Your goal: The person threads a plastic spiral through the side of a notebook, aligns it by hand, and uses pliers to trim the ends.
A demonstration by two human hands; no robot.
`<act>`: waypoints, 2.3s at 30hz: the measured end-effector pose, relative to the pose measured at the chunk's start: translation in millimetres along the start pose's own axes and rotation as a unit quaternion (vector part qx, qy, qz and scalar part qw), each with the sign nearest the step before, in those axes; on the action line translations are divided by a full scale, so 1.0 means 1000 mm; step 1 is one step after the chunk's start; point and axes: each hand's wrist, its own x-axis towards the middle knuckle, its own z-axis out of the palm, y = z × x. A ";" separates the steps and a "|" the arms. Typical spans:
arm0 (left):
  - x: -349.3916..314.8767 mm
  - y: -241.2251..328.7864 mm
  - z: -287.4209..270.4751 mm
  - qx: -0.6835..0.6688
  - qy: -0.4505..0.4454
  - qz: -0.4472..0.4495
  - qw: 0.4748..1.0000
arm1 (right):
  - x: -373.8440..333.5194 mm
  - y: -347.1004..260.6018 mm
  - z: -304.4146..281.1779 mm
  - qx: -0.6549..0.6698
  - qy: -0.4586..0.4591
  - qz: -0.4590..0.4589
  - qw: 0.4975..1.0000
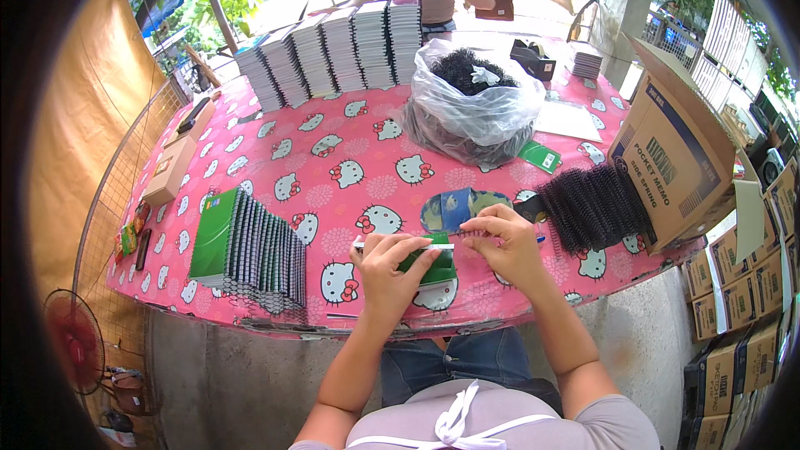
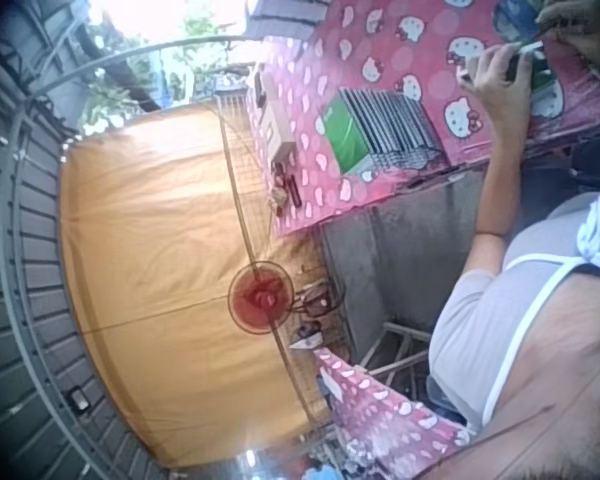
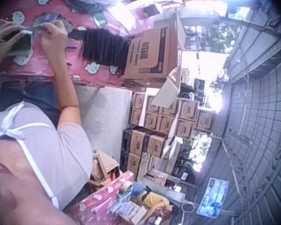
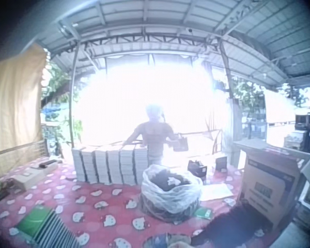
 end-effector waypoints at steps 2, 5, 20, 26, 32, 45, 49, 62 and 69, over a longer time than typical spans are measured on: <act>-0.001 0.001 -0.002 0.012 0.002 0.001 1.000 | 0.001 -0.005 -0.002 0.050 -0.076 0.034 0.995; -0.002 0.002 0.000 -0.007 0.011 -0.004 1.000 | 0.005 0.000 -0.005 0.070 -0.149 0.053 0.985; -0.002 -0.003 0.000 0.039 -0.002 -0.005 0.999 | 0.006 -0.029 0.014 -0.160 -0.063 -0.072 0.983; -0.002 -0.004 0.000 0.036 0.002 -0.004 0.999 | 0.007 -0.031 0.015 -0.145 -0.070 -0.074 0.984; -0.002 -0.001 -0.002 0.038 -0.005 0.003 0.999 | 0.009 -0.029 0.014 -0.111 -0.111 -0.082 0.984; 0.000 0.000 -0.004 0.023 -0.007 0.022 0.999 | 0.061 0.024 -0.022 -0.249 -0.182 0.015 0.951; 0.003 0.001 -0.001 -0.006 -0.007 0.009 1.000 | 0.046 0.114 -0.016 -0.383 -0.323 -0.020 0.865; 0.010 -0.002 0.004 -0.040 -0.015 -0.086 0.995 | 0.061 0.065 -0.029 -0.142 -0.261 0.100 0.949; 0.018 -0.007 -0.007 -0.023 -0.020 -0.042 0.999 | 0.074 0.058 -0.019 0.032 -0.202 0.087 0.975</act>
